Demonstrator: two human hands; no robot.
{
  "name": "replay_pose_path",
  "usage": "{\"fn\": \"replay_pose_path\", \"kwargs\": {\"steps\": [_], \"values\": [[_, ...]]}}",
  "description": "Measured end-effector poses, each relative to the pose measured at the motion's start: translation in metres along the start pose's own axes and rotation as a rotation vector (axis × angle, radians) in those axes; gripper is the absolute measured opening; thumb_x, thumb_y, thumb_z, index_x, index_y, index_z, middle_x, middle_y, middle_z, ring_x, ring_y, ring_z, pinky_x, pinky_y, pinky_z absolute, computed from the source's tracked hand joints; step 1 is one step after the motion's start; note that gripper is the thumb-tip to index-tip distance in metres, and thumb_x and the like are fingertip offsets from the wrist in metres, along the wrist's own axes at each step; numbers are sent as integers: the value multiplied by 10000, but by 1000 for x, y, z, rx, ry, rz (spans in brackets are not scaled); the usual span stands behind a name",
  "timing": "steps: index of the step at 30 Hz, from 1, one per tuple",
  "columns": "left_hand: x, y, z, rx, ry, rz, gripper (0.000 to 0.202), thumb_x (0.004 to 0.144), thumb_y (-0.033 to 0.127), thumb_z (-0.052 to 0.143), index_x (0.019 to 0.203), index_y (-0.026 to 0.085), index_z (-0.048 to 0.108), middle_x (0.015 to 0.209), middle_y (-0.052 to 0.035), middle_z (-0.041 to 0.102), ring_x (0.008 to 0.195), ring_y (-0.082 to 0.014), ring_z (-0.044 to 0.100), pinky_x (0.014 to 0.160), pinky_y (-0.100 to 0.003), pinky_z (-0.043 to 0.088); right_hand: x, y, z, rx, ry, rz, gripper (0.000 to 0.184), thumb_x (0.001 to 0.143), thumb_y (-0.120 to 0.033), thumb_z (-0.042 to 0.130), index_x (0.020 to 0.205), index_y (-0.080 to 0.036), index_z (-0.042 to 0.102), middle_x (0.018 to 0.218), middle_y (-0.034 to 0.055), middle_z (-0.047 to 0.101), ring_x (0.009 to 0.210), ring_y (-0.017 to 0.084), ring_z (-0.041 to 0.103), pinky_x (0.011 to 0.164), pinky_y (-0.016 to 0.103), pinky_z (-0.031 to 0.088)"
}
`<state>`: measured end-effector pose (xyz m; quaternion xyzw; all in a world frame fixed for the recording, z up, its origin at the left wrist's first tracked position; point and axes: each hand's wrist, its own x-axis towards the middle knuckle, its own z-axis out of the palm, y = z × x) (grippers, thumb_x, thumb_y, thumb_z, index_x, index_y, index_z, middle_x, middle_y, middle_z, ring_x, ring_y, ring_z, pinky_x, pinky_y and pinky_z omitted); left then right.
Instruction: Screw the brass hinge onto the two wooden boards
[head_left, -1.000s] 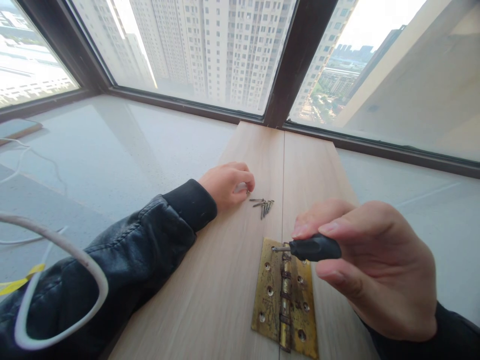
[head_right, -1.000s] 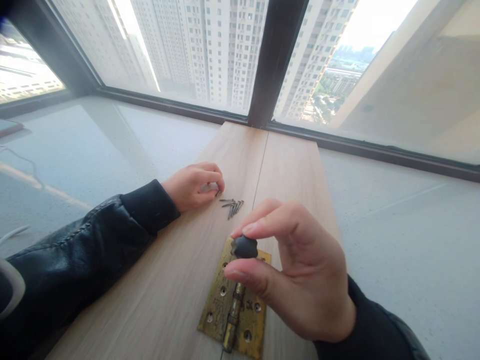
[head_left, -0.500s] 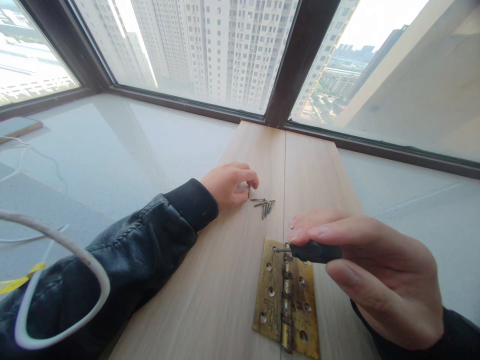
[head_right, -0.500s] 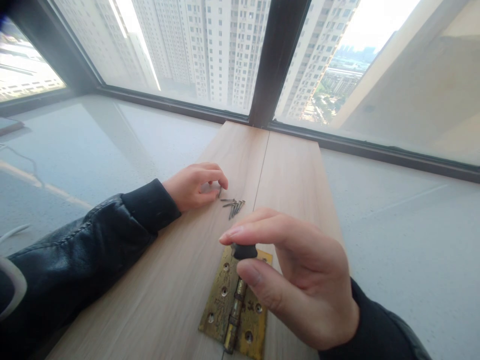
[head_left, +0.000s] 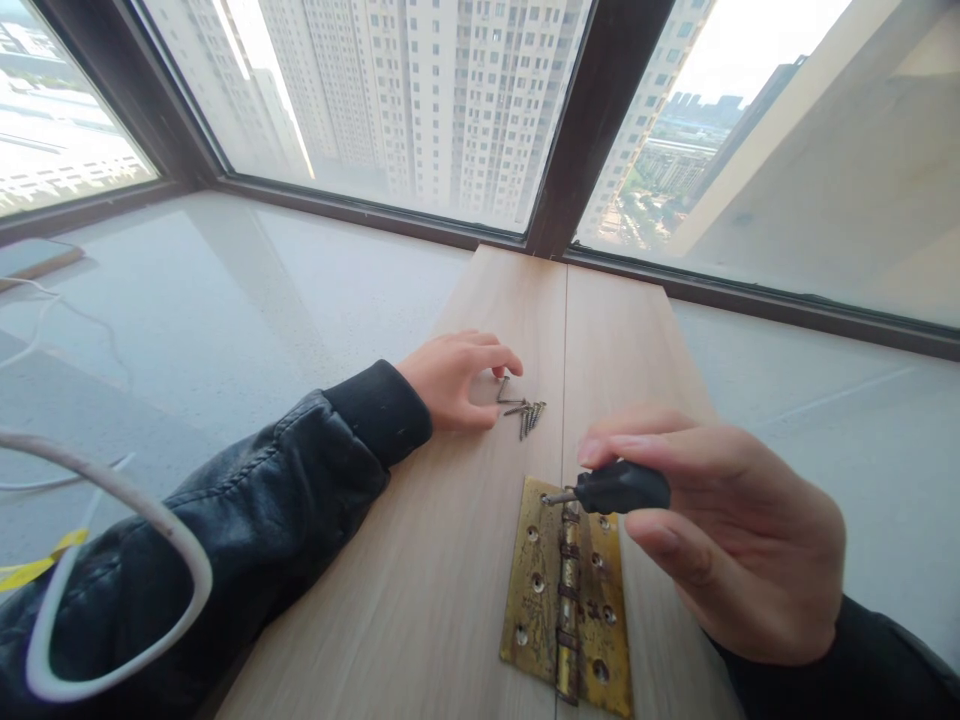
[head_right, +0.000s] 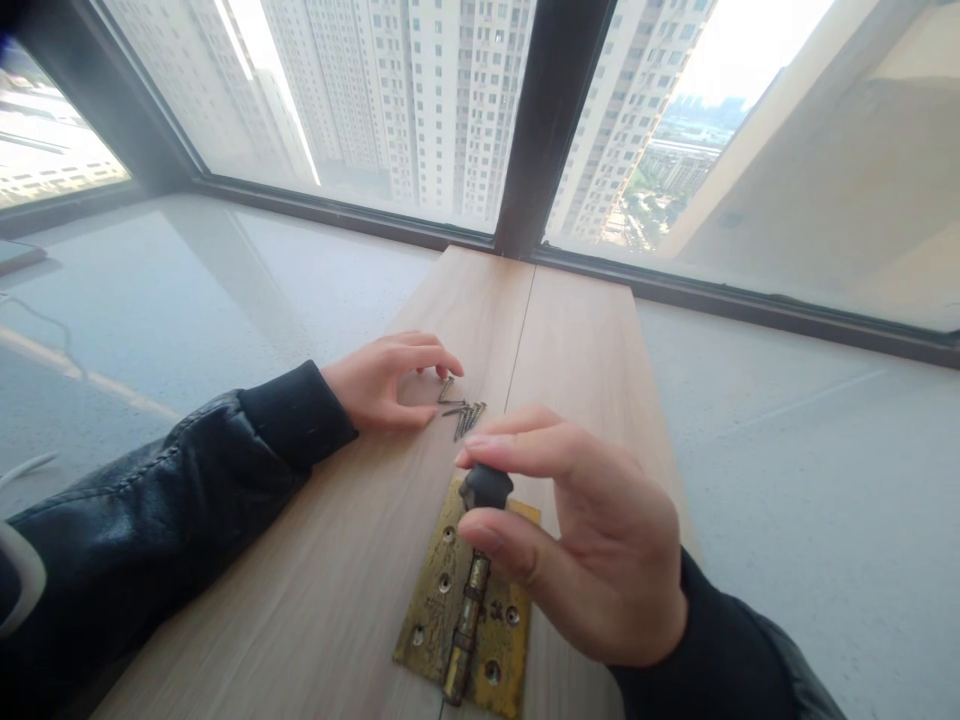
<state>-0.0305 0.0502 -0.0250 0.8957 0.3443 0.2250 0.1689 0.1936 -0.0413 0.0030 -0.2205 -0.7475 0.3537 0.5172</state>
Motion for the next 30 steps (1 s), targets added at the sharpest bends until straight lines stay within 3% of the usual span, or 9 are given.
{"fn": "replay_pose_path", "kwargs": {"steps": [8,12,19,25,27,30], "values": [[1,0,2,-22,-11,77,411,717,175,590,1123,135,637,1047,-81,665,979,-208,591,934,-357,458,-7,-5,-3,-110,-59,65,404,851,-80,586,1215,-249,635,1083,27,675,986,163,636,866,275,548],[1,1,4,-33,2,96,381,742,174,580,1113,133,655,1052,-86,673,983,-214,594,929,-364,464,-3,-5,-4,-77,-110,1,487,834,-33,573,1271,-247,599,1081,27,654,982,155,627,835,270,549],[1,0,6,-35,31,102,337,762,211,588,1079,147,684,1012,-86,671,947,-209,595,908,-373,473,3,-2,-8,-62,-233,-82,479,803,21,614,1237,-181,595,1058,51,624,977,160,609,787,278,540],[1,-1,6,-35,18,107,340,755,222,593,1073,148,687,1006,-86,666,946,-207,592,910,-377,470,-3,0,-8,-185,-73,-110,486,759,28,658,1181,-207,607,1002,44,627,891,177,616,720,330,547],[1,-1,5,-37,10,103,339,753,221,595,1072,152,686,1011,-85,665,947,-209,591,910,-381,471,-3,1,-8,-200,-76,-133,518,748,34,658,1204,-206,597,1027,47,629,915,179,615,705,321,543],[1,0,5,-44,7,101,339,752,218,597,1073,154,688,1019,-83,664,947,-209,591,903,-376,475,1,-1,-7,-170,-189,-178,538,771,26,615,1267,-174,560,1162,75,617,1077,205,595,887,348,529]]}}
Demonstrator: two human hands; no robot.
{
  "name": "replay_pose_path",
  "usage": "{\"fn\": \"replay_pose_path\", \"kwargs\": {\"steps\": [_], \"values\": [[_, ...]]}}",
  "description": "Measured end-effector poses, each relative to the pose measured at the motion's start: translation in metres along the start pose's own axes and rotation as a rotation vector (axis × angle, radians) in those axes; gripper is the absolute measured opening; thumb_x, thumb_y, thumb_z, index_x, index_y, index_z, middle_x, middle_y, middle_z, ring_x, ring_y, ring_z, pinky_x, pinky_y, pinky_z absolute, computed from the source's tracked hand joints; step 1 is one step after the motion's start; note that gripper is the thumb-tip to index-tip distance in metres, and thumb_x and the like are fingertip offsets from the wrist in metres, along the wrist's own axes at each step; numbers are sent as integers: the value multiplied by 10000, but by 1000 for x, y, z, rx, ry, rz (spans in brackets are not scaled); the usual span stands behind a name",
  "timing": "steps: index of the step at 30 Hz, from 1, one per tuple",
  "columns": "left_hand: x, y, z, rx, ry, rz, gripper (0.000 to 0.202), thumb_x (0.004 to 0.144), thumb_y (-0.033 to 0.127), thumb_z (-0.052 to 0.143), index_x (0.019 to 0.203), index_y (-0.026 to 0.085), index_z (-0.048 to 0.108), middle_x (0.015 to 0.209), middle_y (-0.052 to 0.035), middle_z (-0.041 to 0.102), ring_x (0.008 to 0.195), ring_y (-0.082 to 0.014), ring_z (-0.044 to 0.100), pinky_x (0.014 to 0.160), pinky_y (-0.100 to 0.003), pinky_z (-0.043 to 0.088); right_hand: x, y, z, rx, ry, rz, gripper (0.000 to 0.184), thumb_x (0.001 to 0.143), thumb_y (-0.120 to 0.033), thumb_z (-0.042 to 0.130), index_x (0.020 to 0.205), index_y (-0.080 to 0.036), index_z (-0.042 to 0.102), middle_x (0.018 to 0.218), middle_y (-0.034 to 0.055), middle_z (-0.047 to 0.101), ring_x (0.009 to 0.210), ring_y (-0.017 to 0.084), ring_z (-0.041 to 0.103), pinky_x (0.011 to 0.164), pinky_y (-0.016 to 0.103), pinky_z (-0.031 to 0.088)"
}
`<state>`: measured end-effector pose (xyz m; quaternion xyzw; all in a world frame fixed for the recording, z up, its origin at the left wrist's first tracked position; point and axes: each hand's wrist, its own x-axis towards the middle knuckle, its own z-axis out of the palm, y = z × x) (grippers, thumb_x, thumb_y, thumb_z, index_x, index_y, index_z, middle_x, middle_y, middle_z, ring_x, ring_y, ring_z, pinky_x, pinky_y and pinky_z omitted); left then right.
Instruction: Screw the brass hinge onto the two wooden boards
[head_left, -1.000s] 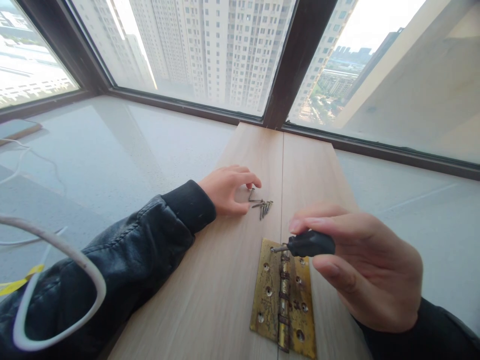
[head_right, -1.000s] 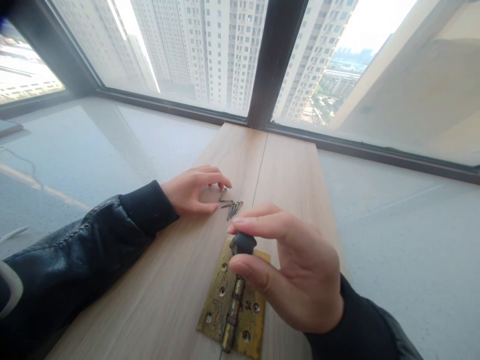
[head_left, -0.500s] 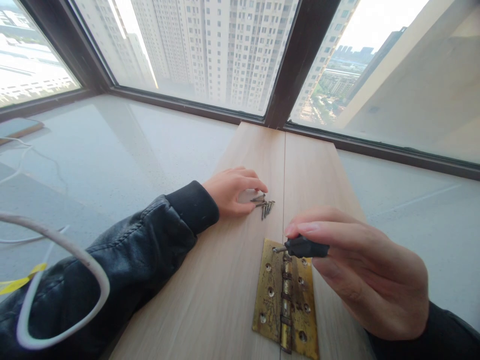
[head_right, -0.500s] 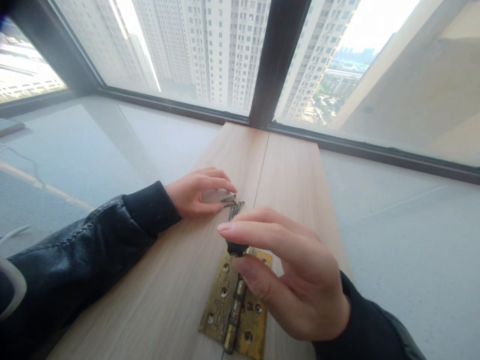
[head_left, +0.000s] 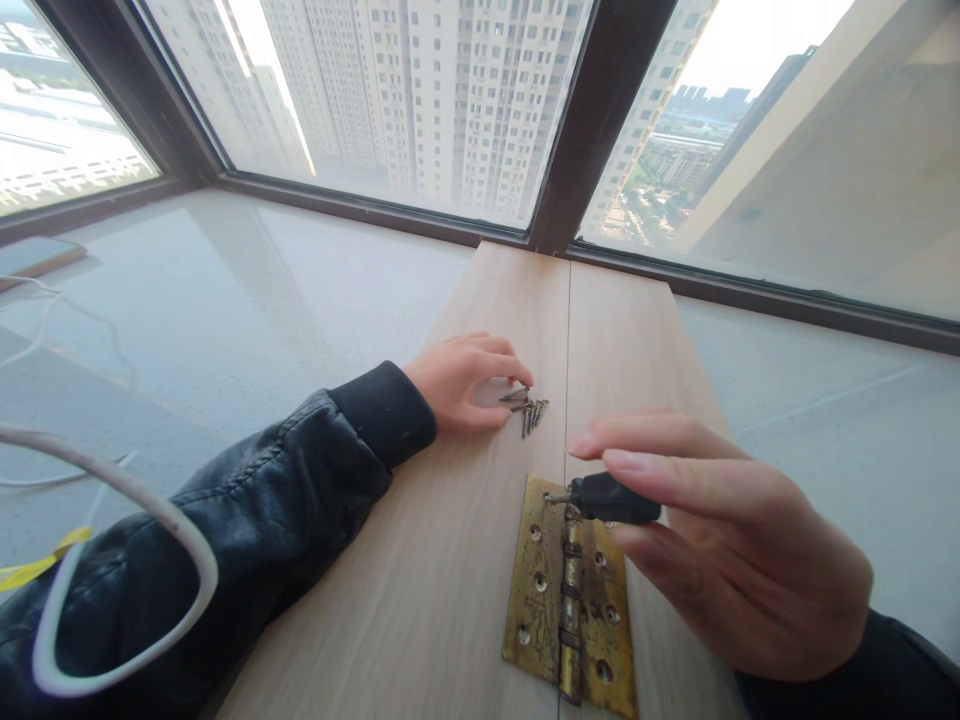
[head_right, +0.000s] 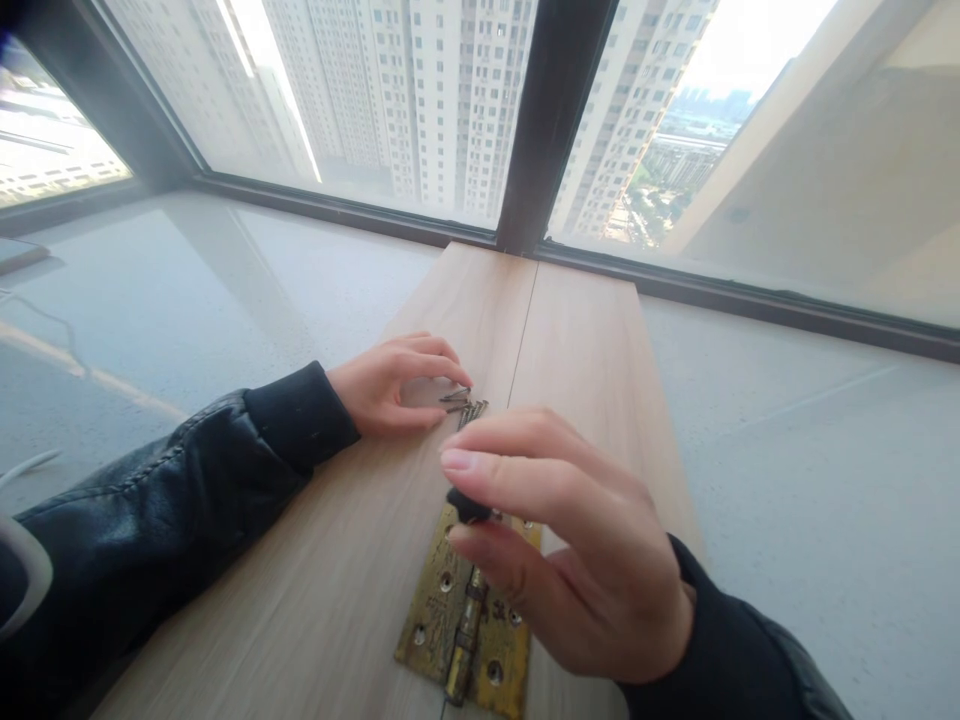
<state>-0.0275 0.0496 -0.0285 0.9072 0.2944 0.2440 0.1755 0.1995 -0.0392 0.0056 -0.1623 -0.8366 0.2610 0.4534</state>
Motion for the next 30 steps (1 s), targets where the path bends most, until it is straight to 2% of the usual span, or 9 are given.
{"fn": "replay_pose_path", "kwargs": {"steps": [3,6,9,15,17,19,22,25,30], "values": [[0,1,0,-1,4,8,342,754,221,599,1075,148,691,1022,-87,664,948,-211,592,900,-372,477,4,-4,1,51,-49,24,501,801,13,572,1268,-168,563,1253,83,604,1183,220,564,1014,359,486],[0,1,1,1,-2,0,338,749,216,598,1069,161,689,1026,-79,665,951,-207,590,907,-370,475,4,-10,3,113,-15,108,475,809,15,584,1232,-202,587,1181,67,650,1108,209,619,924,331,555],[0,1,1,-2,-3,-2,334,752,215,595,1068,160,690,1021,-81,663,948,-208,590,912,-378,473,3,-12,3,161,-59,128,463,812,9,618,1220,-209,590,1093,69,675,1027,208,652,836,321,593],[0,0,1,3,4,-2,330,753,214,600,1066,158,691,1016,-79,663,947,-208,586,910,-376,474,3,-10,1,140,-42,121,453,787,15,674,1155,-230,573,1029,52,637,890,166,653,682,274,581],[0,-2,3,10,8,-2,317,770,229,606,1067,154,692,1008,-80,661,936,-204,586,898,-367,478,2,-10,3,121,-35,102,415,786,-18,696,1127,-219,570,1012,52,633,887,170,653,723,287,582],[1,-4,5,27,12,-2,301,815,256,595,1081,154,692,994,-84,659,922,-200,588,884,-363,481,1,-9,6,109,-44,76,393,789,-34,702,1118,-205,571,1013,53,633,903,170,651,835,314,574],[3,-6,8,88,-8,-19,320,878,262,558,1165,187,676,1013,-91,652,922,-205,587,879,-383,476,0,-7,7,128,-57,48,410,801,-40,681,1170,-178,567,1034,66,632,946,181,634,951,365,533],[3,-4,9,138,-47,-41,328,902,243,533,1198,217,671,1033,-95,640,925,-211,580,875,-394,469,1,-6,5,157,-88,69,429,823,-37,623,1232,-148,554,1062,86,618,1011,200,605,897,351,548],[2,-2,8,118,-2,-35,243,871,216,548,1033,200,729,943,-76,648,871,-187,580,838,-352,472,5,-11,3,147,-111,78,439,801,-4,575,1220,-136,565,1084,90,619,1038,196,589,888,331,549]]}}
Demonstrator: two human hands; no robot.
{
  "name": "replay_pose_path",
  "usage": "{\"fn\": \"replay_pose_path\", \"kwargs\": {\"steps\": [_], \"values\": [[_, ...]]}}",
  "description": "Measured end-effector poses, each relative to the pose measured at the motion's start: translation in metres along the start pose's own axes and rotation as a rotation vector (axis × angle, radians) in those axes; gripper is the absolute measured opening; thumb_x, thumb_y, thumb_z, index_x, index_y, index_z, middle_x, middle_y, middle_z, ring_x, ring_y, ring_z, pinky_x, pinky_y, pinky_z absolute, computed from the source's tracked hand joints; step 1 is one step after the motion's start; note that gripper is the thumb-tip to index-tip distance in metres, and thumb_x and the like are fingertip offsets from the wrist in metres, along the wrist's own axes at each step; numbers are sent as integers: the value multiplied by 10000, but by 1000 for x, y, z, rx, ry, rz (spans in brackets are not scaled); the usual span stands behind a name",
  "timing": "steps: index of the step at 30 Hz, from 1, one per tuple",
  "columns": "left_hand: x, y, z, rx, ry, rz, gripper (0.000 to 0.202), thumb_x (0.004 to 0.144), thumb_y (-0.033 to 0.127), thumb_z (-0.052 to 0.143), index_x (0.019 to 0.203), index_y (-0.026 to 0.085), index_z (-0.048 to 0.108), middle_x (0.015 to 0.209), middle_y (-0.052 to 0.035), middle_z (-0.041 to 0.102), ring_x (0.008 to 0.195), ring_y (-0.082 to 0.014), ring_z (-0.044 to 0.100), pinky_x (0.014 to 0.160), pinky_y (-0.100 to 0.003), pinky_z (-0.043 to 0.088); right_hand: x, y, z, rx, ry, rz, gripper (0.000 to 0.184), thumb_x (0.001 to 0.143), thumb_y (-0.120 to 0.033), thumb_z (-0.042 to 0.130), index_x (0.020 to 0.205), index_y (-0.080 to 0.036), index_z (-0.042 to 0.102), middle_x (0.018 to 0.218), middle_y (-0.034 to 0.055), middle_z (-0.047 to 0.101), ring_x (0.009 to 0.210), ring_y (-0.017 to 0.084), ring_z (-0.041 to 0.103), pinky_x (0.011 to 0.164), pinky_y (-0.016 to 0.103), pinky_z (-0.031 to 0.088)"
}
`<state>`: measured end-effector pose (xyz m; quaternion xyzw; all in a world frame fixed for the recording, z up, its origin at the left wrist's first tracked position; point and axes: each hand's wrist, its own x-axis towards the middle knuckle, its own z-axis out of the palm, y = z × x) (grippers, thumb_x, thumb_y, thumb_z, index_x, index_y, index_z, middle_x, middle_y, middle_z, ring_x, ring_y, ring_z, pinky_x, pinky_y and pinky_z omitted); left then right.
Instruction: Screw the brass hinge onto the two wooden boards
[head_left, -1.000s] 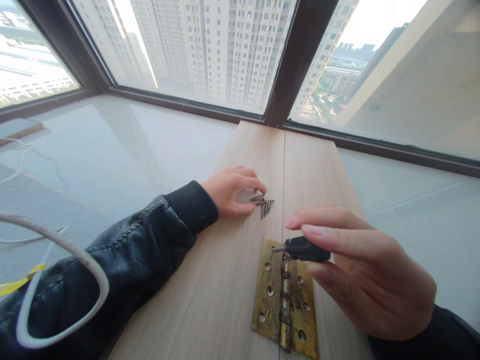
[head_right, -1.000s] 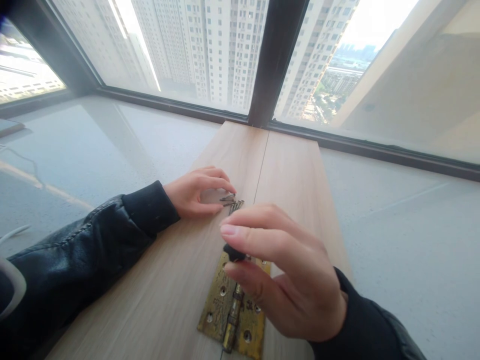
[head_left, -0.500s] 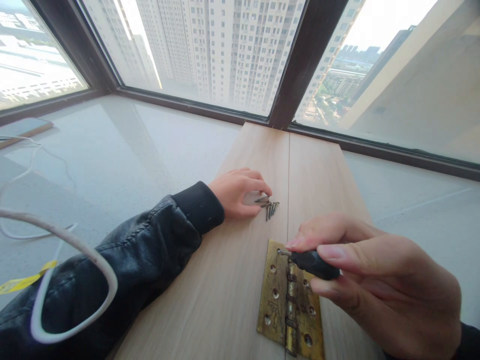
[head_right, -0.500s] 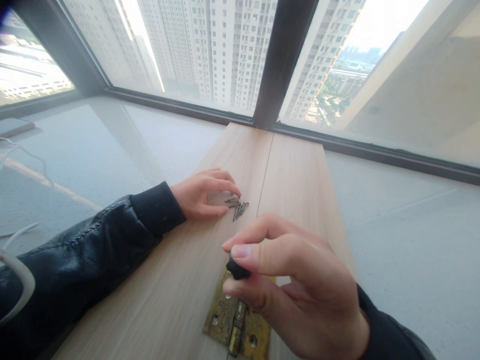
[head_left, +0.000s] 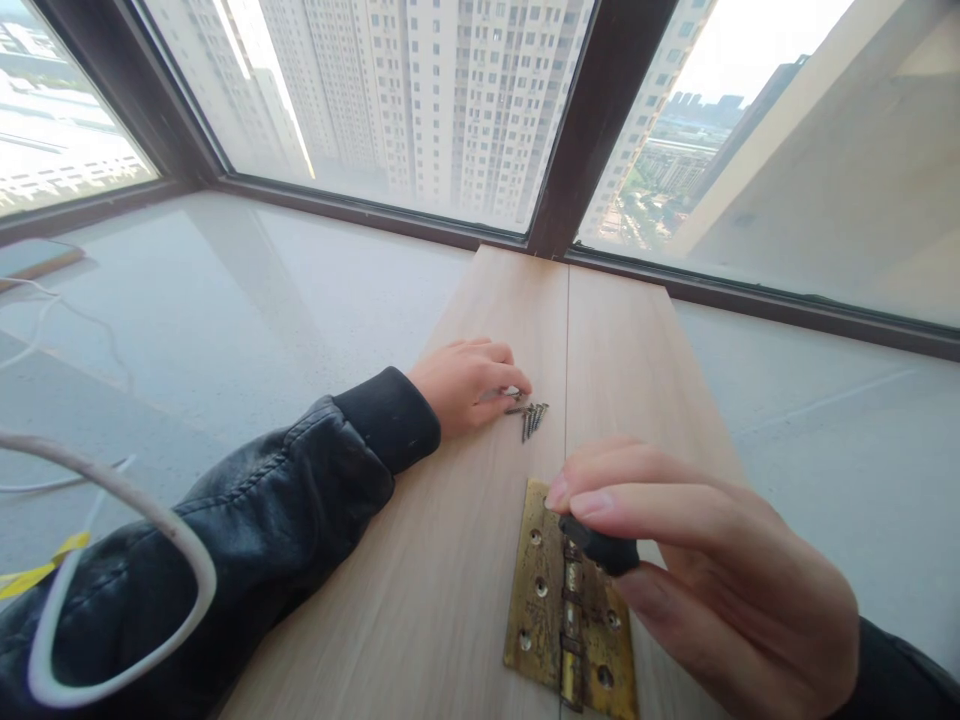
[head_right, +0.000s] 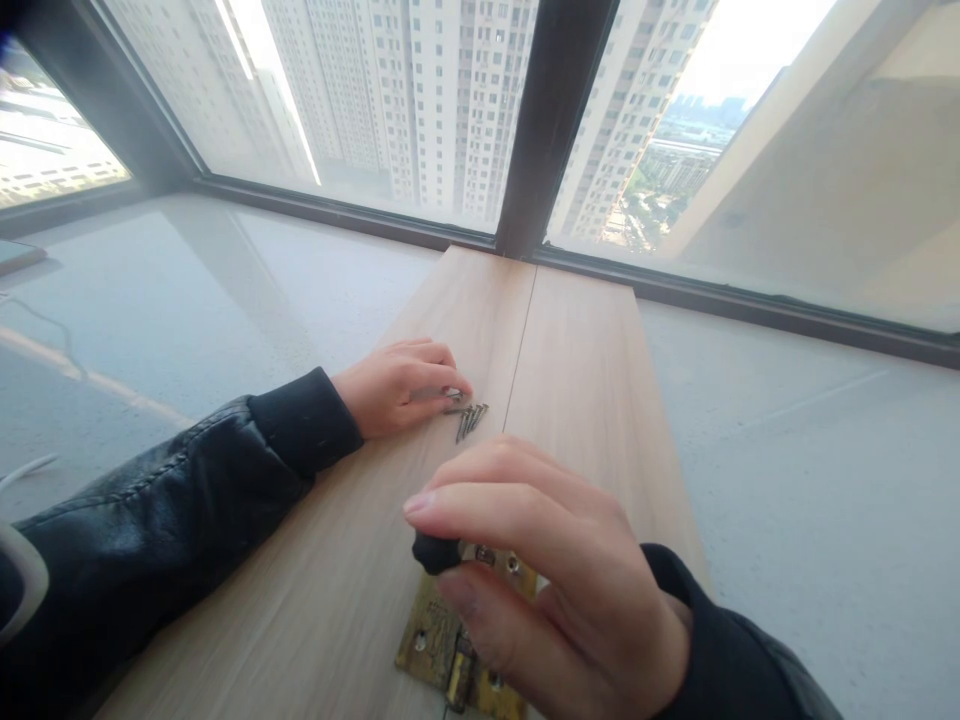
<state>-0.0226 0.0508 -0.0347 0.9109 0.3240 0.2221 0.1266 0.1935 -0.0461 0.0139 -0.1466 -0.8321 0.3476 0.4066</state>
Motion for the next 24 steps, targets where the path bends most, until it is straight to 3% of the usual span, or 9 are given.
{"fn": "replay_pose_path", "kwargs": {"steps": [5,10,18,24], "values": [[1,5,-3,-13,-8,-59,250,832,197,539,995,165,727,864,-69,666,795,-172,582,782,-331,478,-1,-1,2,50,56,26,505,775,39,576,1233,-173,567,1096,74,656,1054,200,617,923,342,547],[0,9,-8,-86,-37,-43,311,775,187,573,1049,140,713,831,-51,679,767,-161,586,762,-310,481,-5,6,0,35,80,19,489,796,6,640,1233,-204,577,1035,74,675,973,207,643,819,352,577],[-2,6,-10,-188,-160,71,509,684,172,615,1190,132,652,958,-51,684,918,-199,595,903,-344,464,-5,13,-1,-7,242,21,406,770,-36,724,1103,-226,590,963,42,656,835,166,649,642,279,578],[0,8,-3,-166,-151,38,433,760,260,651,1176,137,656,929,-48,689,891,-194,598,873,-345,453,-7,13,0,-84,254,9,421,779,-54,691,1152,-210,573,951,55,664,869,201,641,690,339,575]]}}
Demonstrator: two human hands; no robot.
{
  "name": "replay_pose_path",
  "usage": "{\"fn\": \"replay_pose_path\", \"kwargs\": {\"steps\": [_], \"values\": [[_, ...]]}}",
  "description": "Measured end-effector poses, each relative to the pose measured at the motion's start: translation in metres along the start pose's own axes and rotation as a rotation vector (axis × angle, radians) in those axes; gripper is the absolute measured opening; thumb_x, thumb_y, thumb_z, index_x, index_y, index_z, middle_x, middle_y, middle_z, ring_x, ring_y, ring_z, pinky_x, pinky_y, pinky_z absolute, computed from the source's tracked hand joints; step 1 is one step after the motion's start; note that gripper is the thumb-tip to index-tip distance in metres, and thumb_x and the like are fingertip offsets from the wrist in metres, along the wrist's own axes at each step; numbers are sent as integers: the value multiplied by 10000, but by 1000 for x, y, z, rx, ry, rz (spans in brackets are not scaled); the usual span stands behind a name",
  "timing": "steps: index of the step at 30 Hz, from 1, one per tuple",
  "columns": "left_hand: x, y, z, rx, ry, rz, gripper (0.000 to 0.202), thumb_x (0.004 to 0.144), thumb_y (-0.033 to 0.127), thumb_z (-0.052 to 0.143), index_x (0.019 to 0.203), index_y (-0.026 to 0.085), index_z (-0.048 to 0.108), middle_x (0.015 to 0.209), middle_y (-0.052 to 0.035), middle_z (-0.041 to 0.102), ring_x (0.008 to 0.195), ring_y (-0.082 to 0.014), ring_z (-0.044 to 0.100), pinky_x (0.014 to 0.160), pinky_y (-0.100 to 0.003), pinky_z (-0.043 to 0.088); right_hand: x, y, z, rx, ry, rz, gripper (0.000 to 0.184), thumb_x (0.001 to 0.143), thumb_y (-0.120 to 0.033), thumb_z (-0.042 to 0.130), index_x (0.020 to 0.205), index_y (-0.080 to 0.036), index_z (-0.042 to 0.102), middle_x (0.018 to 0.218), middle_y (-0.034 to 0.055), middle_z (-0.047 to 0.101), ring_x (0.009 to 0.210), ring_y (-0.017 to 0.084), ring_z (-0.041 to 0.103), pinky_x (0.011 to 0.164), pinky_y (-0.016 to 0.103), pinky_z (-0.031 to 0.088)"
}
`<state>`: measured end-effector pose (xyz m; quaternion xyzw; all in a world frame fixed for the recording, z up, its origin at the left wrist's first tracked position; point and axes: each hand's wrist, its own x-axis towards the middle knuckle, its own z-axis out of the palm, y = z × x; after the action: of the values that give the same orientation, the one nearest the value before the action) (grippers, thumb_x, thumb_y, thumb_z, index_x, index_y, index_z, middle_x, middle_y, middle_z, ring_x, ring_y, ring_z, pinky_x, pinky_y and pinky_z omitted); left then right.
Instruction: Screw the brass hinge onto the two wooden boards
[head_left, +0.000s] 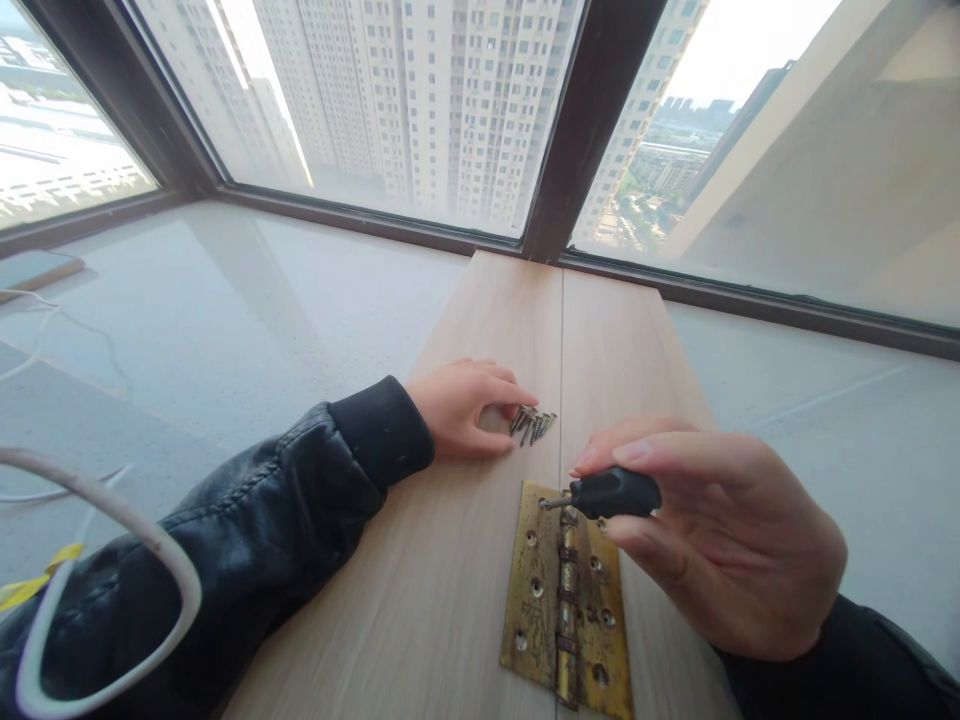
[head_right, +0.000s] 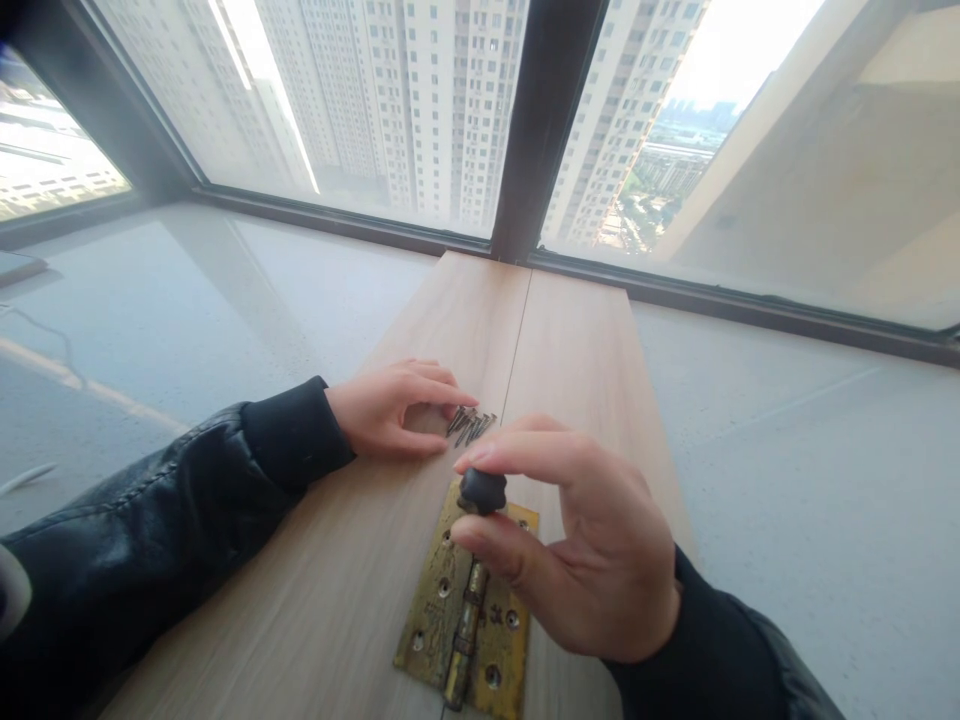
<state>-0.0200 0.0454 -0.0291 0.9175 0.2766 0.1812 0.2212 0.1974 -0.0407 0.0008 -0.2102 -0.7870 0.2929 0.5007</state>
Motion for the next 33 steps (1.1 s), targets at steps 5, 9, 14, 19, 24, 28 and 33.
{"fn": "replay_pose_path", "kwargs": {"steps": [5,9,14,19,24,28,33], "values": [[-1,1,1,33,0,-1,387,863,339,607,1206,163,645,994,-80,653,951,-213,560,893,-373,438,2,-3,-1,-22,-41,-15,431,779,-38,623,1186,-181,597,974,68,654,901,203,633,704,336,557],[1,-2,4,33,16,-10,314,855,336,631,1137,203,674,967,-62,648,937,-201,549,884,-360,435,2,1,-3,-14,-21,-30,442,787,-36,640,1197,-199,611,950,61,655,870,200,623,692,347,531],[3,-7,7,28,34,8,257,827,327,661,1050,201,685,924,-45,650,894,-188,548,853,-349,434,2,6,-5,-30,78,-8,370,781,-57,688,1113,-213,636,903,36,659,795,169,613,635,313,518],[0,-4,2,34,42,21,251,812,322,653,1011,171,685,926,-62,626,887,-195,546,843,-359,451,3,10,-6,-64,165,0,330,742,-41,733,1002,-213,625,834,5,641,730,141,605,579,269,501],[-2,1,-2,65,70,12,245,807,291,625,1013,171,685,1036,-88,611,958,-208,548,898,-376,453,1,6,-5,-48,44,-43,461,753,-52,703,1171,-219,605,945,31,659,817,174,627,633,307,534],[-2,2,-3,96,64,10,319,815,346,624,1070,159,669,1038,-96,629,948,-214,550,882,-367,453,1,-2,-5,-80,-4,-19,423,768,-56,620,1169,-193,622,1020,63,656,944,200,615,755,341,527],[2,6,0,162,55,-12,566,730,579,699,1100,153,658,1054,-108,632,946,-242,547,861,-386,440,2,-6,-4,-41,-27,2,405,768,-31,573,1141,-180,623,958,57,659,909,195,620,747,345,523]]}}
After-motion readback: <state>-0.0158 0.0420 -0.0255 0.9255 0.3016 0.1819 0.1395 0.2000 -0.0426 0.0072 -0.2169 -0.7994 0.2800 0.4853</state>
